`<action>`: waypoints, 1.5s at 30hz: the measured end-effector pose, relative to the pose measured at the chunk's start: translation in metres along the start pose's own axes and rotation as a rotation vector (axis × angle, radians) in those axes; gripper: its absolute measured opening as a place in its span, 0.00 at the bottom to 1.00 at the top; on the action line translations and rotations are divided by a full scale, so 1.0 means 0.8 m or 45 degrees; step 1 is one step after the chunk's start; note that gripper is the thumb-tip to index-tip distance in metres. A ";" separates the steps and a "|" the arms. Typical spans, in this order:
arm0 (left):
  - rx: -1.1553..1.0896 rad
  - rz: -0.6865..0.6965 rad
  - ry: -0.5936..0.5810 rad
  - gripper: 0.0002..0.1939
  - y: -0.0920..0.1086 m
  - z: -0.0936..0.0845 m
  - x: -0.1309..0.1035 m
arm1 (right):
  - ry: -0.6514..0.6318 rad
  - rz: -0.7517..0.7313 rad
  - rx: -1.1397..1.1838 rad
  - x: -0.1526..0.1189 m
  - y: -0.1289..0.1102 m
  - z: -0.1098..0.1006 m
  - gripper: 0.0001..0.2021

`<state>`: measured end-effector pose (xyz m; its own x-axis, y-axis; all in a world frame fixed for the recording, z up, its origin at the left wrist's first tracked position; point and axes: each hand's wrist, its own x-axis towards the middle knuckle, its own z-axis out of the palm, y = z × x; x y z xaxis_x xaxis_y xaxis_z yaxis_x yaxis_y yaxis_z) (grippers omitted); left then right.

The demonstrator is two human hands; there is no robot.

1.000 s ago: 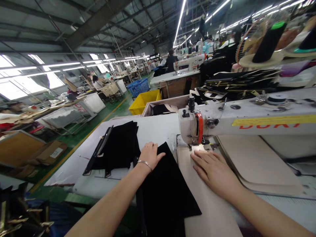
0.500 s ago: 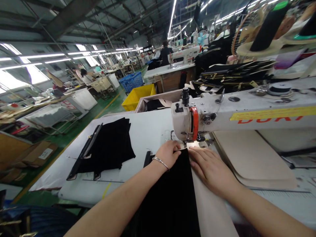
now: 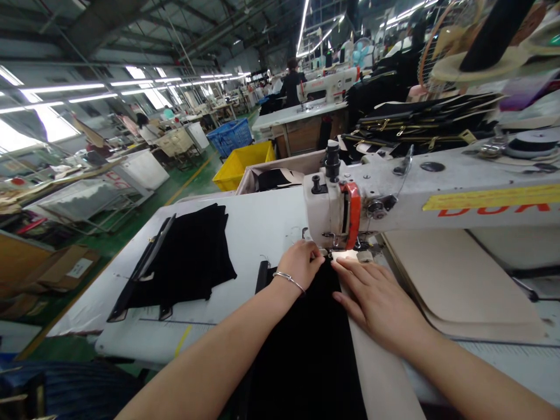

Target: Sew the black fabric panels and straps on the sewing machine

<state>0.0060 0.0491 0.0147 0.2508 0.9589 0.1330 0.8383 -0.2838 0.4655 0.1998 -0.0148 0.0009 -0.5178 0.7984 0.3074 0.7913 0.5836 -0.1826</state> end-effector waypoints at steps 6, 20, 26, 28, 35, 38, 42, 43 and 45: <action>0.034 0.402 0.003 0.04 0.007 -0.010 -0.025 | -0.003 -0.002 0.015 -0.002 -0.001 -0.003 0.25; -0.028 0.536 0.037 0.09 0.004 0.003 -0.044 | 0.026 0.041 0.076 -0.005 -0.005 -0.004 0.22; -0.051 0.486 -0.001 0.08 0.004 0.001 -0.033 | 0.010 0.074 0.067 -0.002 -0.007 -0.008 0.21; -0.016 0.486 -0.102 0.11 0.008 -0.012 -0.044 | 0.016 0.066 0.071 -0.012 -0.013 -0.013 0.20; 0.133 0.857 -0.614 0.37 0.027 -0.056 -0.185 | 0.177 -0.187 0.034 -0.117 -0.064 -0.038 0.20; 0.254 0.946 -0.465 0.26 0.031 -0.047 -0.219 | 0.219 -0.331 -0.087 -0.149 -0.074 -0.041 0.22; 0.255 1.002 -0.266 0.20 0.035 -0.033 -0.231 | 0.232 -0.381 -0.181 -0.167 -0.076 -0.040 0.22; 0.251 1.001 -0.243 0.20 0.036 -0.032 -0.232 | 0.200 -0.374 -0.186 -0.169 -0.076 -0.040 0.20; 0.227 0.995 -0.239 0.19 0.038 -0.036 -0.231 | 0.145 -0.373 -0.158 -0.173 -0.077 -0.041 0.18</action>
<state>-0.0289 -0.1364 0.0294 0.8576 0.4716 0.2051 0.4484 -0.8810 0.1510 0.2335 -0.1657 0.0006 -0.6950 0.5735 0.4336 0.6512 0.7578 0.0416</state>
